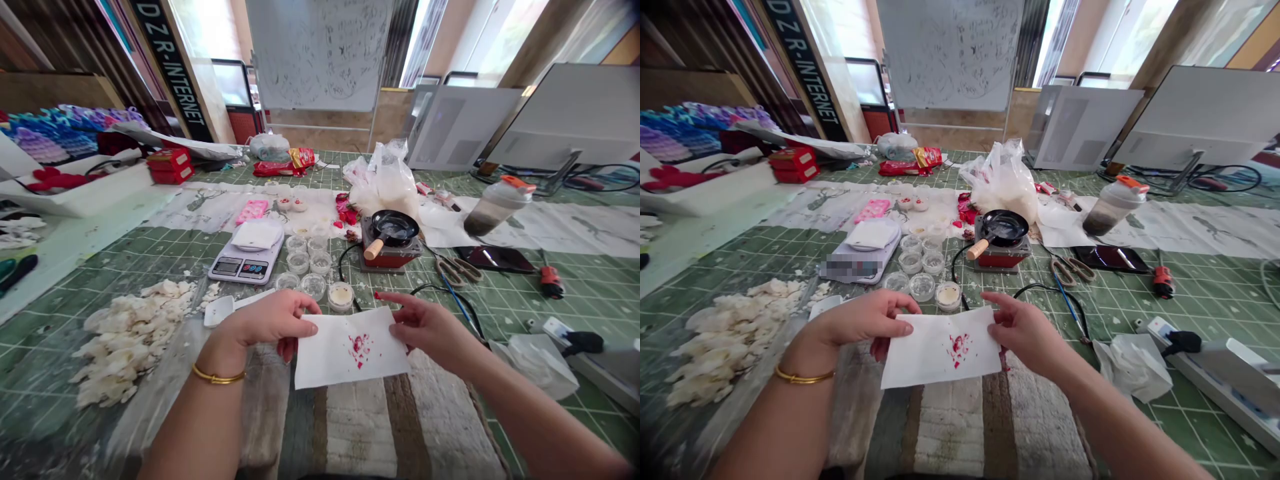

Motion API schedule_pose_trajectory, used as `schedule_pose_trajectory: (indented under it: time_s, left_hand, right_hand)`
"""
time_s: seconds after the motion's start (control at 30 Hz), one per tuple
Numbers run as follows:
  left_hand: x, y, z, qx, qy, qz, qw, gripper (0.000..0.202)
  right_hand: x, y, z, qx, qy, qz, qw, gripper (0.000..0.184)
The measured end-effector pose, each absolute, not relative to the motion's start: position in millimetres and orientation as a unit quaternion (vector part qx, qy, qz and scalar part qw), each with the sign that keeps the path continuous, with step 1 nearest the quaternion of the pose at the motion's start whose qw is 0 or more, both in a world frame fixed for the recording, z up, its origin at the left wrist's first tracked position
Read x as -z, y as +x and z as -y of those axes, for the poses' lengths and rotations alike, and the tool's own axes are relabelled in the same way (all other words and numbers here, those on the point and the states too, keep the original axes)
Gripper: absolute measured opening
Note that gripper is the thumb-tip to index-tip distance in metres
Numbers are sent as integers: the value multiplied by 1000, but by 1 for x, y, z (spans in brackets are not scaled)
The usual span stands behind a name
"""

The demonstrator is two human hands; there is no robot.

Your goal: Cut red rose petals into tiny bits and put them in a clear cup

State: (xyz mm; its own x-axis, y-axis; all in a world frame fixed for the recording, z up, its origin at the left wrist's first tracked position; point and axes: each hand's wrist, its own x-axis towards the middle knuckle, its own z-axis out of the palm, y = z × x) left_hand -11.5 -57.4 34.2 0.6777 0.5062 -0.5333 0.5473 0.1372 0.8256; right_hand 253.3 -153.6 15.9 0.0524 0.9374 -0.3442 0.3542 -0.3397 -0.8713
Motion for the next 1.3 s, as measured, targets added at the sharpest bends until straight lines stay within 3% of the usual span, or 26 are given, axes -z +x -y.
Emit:
schedule_pose_trajectory:
  time_s: [0.13,0.23,0.67,1.03,1.3]
  left_hand:
    - [-35,-21,53,-80,602,-396,689,36]
    - [-35,-25,49,-170,547,-409,711,40]
    - [-29,-18,35,-371,434,-407,712,33]
    - [-17,2,39,-344,526,-423,652,38]
    - [-12,3,40,-317,629,-434,562,24]
  right_hand:
    - [-45,247,130,-388,-673,589,223,30]
    - [-67,237,112,-331,-679,626,194,22]
    - [-108,209,58,-192,-663,715,115,22]
    - [-61,197,75,24,-577,814,68,22]
    - [-25,219,112,81,-502,850,136,25]
